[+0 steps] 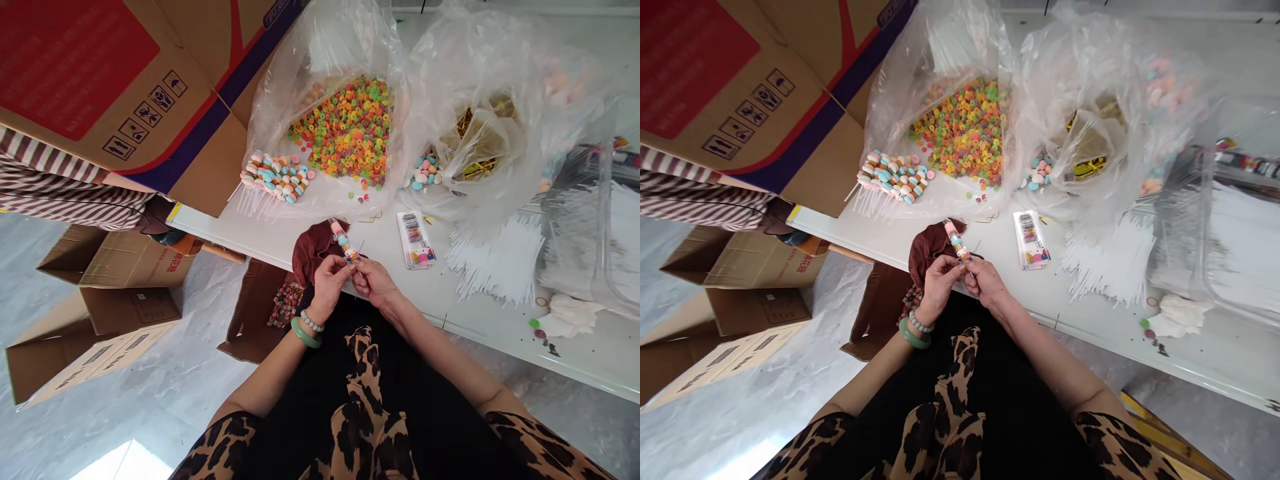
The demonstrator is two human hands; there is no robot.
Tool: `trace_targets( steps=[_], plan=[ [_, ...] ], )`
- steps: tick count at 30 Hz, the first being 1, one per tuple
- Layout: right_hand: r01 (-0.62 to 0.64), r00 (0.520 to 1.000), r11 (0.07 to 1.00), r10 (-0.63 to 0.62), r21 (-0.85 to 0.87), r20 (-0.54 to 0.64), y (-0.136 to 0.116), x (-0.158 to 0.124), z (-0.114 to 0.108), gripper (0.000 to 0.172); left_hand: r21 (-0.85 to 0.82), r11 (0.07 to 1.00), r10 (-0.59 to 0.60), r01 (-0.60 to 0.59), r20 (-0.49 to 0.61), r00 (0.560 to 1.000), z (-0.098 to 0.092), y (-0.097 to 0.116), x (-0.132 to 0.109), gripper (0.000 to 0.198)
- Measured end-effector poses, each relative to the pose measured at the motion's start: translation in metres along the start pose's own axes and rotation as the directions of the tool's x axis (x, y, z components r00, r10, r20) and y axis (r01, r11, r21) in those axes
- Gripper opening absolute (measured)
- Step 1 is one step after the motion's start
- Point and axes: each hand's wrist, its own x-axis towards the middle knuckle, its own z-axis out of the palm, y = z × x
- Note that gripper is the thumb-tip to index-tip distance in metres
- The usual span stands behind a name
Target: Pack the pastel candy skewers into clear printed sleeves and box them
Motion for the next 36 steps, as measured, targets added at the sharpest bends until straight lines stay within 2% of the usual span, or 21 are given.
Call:
trace_targets(
  steps=[4,8,11,15,18,22,27,32,34,36],
  plan=[
    [-0.012,0.999,0.992,0.006,-0.123,-0.049,0.004,-0.005,0.0,0.029,0.029,0.998,0.05,-0.051,0.042,0.998,-0.005,0.001,0.003,0.016],
    [0.022,0.992,0.975,-0.048,-0.223,-0.112,0.005,-0.009,0.0,0.031,0.166,0.975,0.141,-0.146,0.041,0.989,-0.01,-0.004,0.002,0.01],
    [-0.022,0.998,0.991,0.013,-0.129,-0.069,0.001,-0.012,-0.002,0.03,0.177,0.971,0.158,-0.163,0.041,0.987,-0.011,-0.009,0.0,0.008],
    [-0.127,0.992,0.992,0.127,-0.021,0.009,-0.004,-0.013,-0.006,0.027,0.108,0.991,0.074,-0.08,0.058,0.996,-0.008,-0.012,-0.003,0.007],
    [-0.152,0.988,0.988,0.152,-0.013,0.022,-0.006,-0.016,-0.005,0.025,0.075,0.996,0.047,-0.051,0.057,0.997,-0.007,-0.008,-0.005,0.009],
    [-0.183,0.981,0.982,0.186,-0.055,0.062,-0.005,-0.02,-0.004,0.023,0.072,0.994,0.079,-0.081,0.037,0.996,-0.009,-0.004,-0.004,0.011],
    [-0.084,0.994,0.978,0.095,-0.19,0.049,-0.006,-0.022,-0.005,0.028,0.182,0.97,0.137,-0.159,0.125,0.983,-0.016,-0.003,0.001,0.007],
    [-0.042,0.997,0.948,0.059,-0.316,0.043,-0.007,-0.021,-0.008,0.031,0.205,0.941,0.222,-0.268,0.221,0.95,-0.021,0.006,0.006,0.002],
    [-0.034,0.998,0.939,0.048,-0.341,0.034,-0.006,-0.02,-0.01,0.033,0.201,0.943,0.217,-0.264,0.227,0.949,-0.021,0.01,0.007,0.008],
    [-0.03,0.999,0.931,0.034,-0.364,0.005,-0.004,-0.019,-0.011,0.034,0.159,0.97,0.142,-0.183,0.242,0.96,-0.021,0.012,0.008,0.013]
  ],
)
